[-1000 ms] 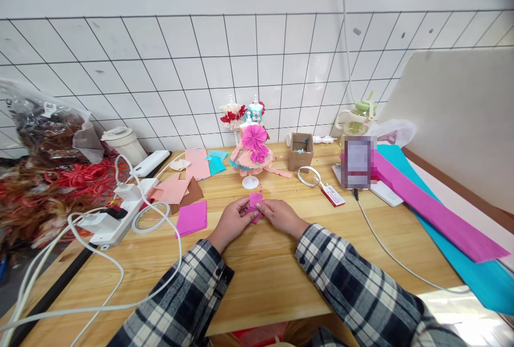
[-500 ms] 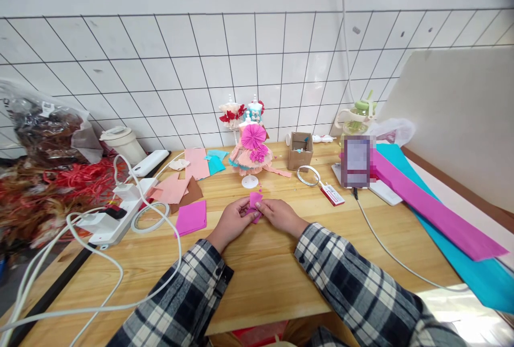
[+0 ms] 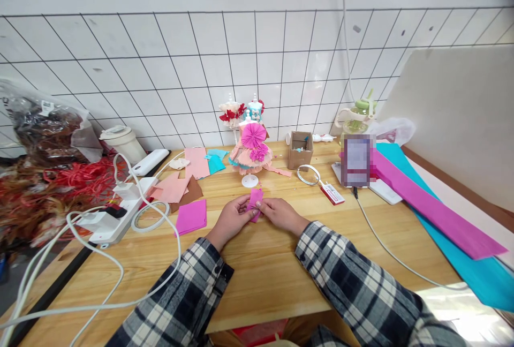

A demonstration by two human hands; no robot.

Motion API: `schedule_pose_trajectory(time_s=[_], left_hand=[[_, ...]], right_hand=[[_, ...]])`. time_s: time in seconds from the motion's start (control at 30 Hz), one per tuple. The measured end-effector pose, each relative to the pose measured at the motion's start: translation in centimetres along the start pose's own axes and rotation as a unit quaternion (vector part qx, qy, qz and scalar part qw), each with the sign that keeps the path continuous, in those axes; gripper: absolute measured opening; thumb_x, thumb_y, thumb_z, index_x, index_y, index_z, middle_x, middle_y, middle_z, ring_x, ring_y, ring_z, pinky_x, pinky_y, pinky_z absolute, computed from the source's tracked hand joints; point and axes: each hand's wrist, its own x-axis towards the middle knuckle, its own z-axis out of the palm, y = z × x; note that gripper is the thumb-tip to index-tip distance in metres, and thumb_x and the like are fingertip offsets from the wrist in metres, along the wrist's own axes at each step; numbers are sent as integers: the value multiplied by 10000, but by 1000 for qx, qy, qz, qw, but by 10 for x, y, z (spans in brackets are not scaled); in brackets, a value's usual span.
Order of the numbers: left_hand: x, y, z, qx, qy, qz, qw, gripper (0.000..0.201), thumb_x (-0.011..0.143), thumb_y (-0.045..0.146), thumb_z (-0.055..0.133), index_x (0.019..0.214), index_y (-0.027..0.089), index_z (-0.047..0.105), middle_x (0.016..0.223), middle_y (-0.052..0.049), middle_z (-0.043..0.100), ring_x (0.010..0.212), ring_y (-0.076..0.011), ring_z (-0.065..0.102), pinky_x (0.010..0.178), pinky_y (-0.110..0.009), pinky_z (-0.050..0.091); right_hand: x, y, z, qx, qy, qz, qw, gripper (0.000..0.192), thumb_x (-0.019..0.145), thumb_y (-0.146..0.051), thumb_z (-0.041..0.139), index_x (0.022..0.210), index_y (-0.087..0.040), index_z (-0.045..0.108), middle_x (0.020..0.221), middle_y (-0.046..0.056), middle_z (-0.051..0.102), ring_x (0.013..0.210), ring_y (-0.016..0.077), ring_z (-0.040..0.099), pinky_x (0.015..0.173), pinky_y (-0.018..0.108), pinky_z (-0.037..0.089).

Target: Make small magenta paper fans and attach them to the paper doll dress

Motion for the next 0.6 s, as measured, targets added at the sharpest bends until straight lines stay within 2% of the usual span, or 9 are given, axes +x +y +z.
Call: schedule_pose_trajectory(time_s=[0.2,0.4,0.6], left_hand=[[0,-2,1,23,-18,5,1000,375,723,308,700,1044,133,619,1024,-92,681,914,-218,641,849,-358,508],[0,-2,1,4,-21,-17,1000,364,713,301,704,1023,134,610,991,-86,684,886,-216,651,816,-360,520],[-1,-3,1,11,-14,-22,1000,352,703,270,700,1014,129,614,1000,-95,687,894,-219,653,819,-366,518]], right_hand=[[-1,-2,0,7,-3,-10,1000,501,957,-498,275,860,-207,671,887,36,697,789,149,595,685,232,390],[-2,-4,-2,-2,-9,-9,1000,447,945,-492,330,978,-234,693,948,35,708,850,165,613,716,234,399],[-3,-4,-3,-3,-13,-12,1000,438,941,-491,345,996,-247,704,948,34,713,839,167,618,710,234,406]])
